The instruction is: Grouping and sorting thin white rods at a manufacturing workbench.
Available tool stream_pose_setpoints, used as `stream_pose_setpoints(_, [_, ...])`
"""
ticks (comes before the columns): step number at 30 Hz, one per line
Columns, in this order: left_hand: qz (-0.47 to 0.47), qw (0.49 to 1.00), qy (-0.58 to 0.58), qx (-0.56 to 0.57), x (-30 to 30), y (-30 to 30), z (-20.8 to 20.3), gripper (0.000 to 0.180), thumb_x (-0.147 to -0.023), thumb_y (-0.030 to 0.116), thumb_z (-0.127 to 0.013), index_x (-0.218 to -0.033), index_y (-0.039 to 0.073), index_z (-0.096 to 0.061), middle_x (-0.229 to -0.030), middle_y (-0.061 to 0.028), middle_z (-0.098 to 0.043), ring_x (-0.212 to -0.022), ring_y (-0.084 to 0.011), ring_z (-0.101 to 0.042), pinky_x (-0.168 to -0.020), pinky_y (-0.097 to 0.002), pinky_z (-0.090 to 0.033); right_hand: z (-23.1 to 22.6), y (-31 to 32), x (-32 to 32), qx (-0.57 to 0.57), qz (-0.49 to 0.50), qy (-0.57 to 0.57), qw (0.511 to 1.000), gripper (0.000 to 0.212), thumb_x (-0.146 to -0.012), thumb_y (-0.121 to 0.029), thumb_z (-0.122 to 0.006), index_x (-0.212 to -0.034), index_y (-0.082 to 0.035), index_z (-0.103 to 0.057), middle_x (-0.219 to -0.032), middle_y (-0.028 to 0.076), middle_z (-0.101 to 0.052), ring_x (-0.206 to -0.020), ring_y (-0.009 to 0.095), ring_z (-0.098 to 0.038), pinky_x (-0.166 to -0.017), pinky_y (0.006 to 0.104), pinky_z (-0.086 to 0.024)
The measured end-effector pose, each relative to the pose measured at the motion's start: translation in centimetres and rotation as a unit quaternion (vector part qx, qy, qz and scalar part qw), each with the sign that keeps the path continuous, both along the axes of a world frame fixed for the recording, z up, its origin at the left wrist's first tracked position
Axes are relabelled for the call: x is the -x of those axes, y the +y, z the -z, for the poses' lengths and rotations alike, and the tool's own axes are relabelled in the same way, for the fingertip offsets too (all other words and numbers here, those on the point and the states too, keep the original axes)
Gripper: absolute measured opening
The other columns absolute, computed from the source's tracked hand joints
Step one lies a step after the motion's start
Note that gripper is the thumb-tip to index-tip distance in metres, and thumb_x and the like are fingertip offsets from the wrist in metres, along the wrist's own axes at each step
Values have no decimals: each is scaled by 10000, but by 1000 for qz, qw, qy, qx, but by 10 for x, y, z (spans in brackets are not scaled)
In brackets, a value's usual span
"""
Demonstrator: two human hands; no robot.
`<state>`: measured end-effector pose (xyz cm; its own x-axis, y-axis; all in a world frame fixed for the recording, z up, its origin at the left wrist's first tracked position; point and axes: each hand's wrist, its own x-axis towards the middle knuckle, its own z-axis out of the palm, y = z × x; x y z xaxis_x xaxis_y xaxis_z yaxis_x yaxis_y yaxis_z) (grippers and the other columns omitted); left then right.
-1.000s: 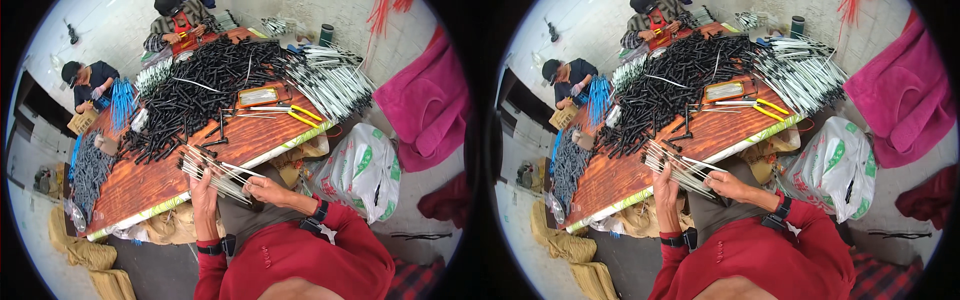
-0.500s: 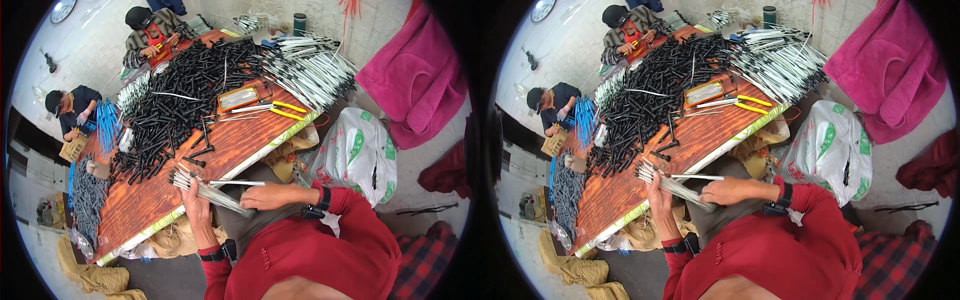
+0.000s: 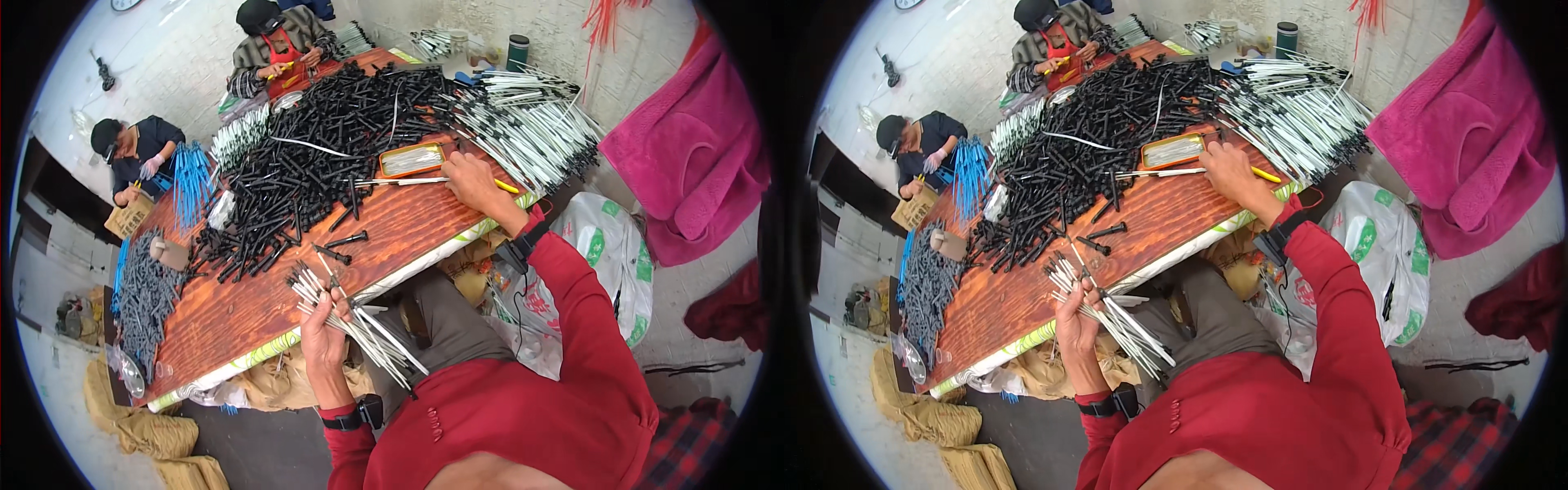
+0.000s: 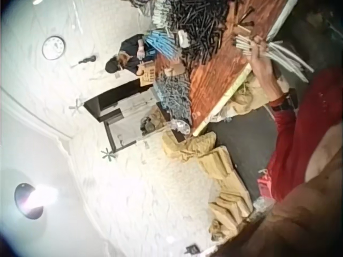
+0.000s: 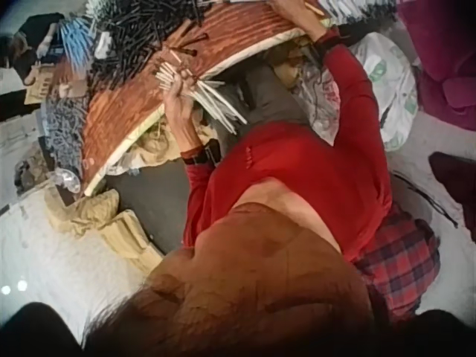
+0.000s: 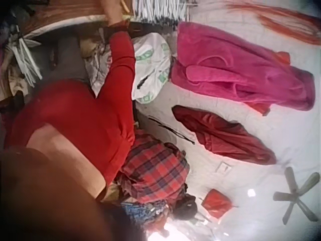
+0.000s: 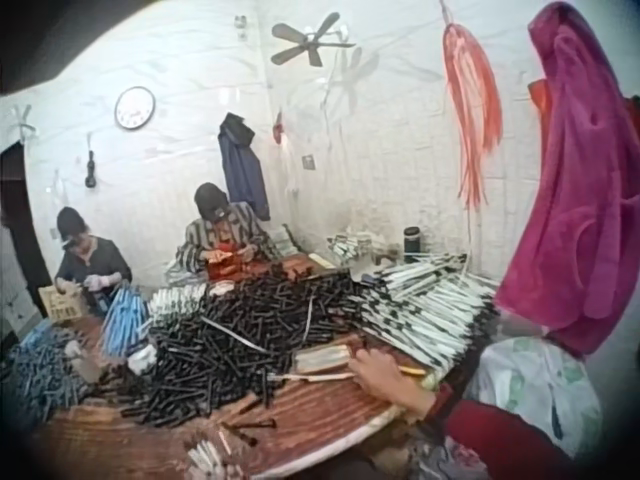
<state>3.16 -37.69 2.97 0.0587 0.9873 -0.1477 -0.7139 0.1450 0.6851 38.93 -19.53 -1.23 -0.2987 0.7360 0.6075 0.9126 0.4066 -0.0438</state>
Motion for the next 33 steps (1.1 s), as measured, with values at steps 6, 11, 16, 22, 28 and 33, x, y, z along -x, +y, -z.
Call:
stream_pose_setpoints(6, [-23,1000,0,18,6,-8,-1,201,-986,110,-554,-1182,70,-562,-850,-8,-539,-705,-91,-473,-633,-243,-432,-16,-13,11,11,-56,7,998,171,-805,-166,-706,-863,-70,-577,-843,89,-575,-806,310,-581,-653,447,-463])
stream_pose_setpoints(11, [96,989,-94,-57,27,1,29,185,-990,123,-552,-1169,80,-569,-953,-49,-615,-712,-89,-481,-643,-234,-438,-32,-31,24,84,-29,113,990,172,-857,-189,-676,-877,-52,-575,-795,106,-621,-741,299,-613,-625,429,-463])
stream_pose_setpoints(16, [62,994,-94,8,23,11,41,179,-995,138,-549,-1168,92,-564,-1110,-105,-638,-721,-87,-494,-624,-226,-445,-19,-36,5,329,-19,263,907,258,-857,-296,-666,-882,-43,-624,-795,123,-673,-715,308,-633,-642,419,-466])
stream_pose_setpoints(22, [54,992,-110,29,22,23,51,157,-1001,145,-536,-1144,86,-559,-1348,-197,-541,-791,-125,-560,-620,-244,-482,-41,-49,-14,482,-5,280,830,319,-878,-328,-645,-809,-17,-625,-685,67,-642,-583,167,-586,-536,326,-441])
stream_pose_setpoints(28, [82,988,-122,51,11,45,60,135,-996,164,-555,-1093,71,-553,-1403,-231,-488,-991,-234,-629,-669,-279,-540,-37,-52,-26,465,-44,335,818,267,-914,-275,-621,-809,-30,-605,-643,5,-590,-561,84,-521,-513,268,-407])
stream_pose_setpoints(33, [83,987,-135,29,13,46,62,147,-983,168,-583,-1090,69,-563,-1369,-230,-526,-1040,-266,-633,-711,-299,-564,-38,-81,-24,464,-65,384,796,154,-945,-192,-600,-901,-46,-575,-656,-27,-556,-572,59,-494,-512,217,-384])
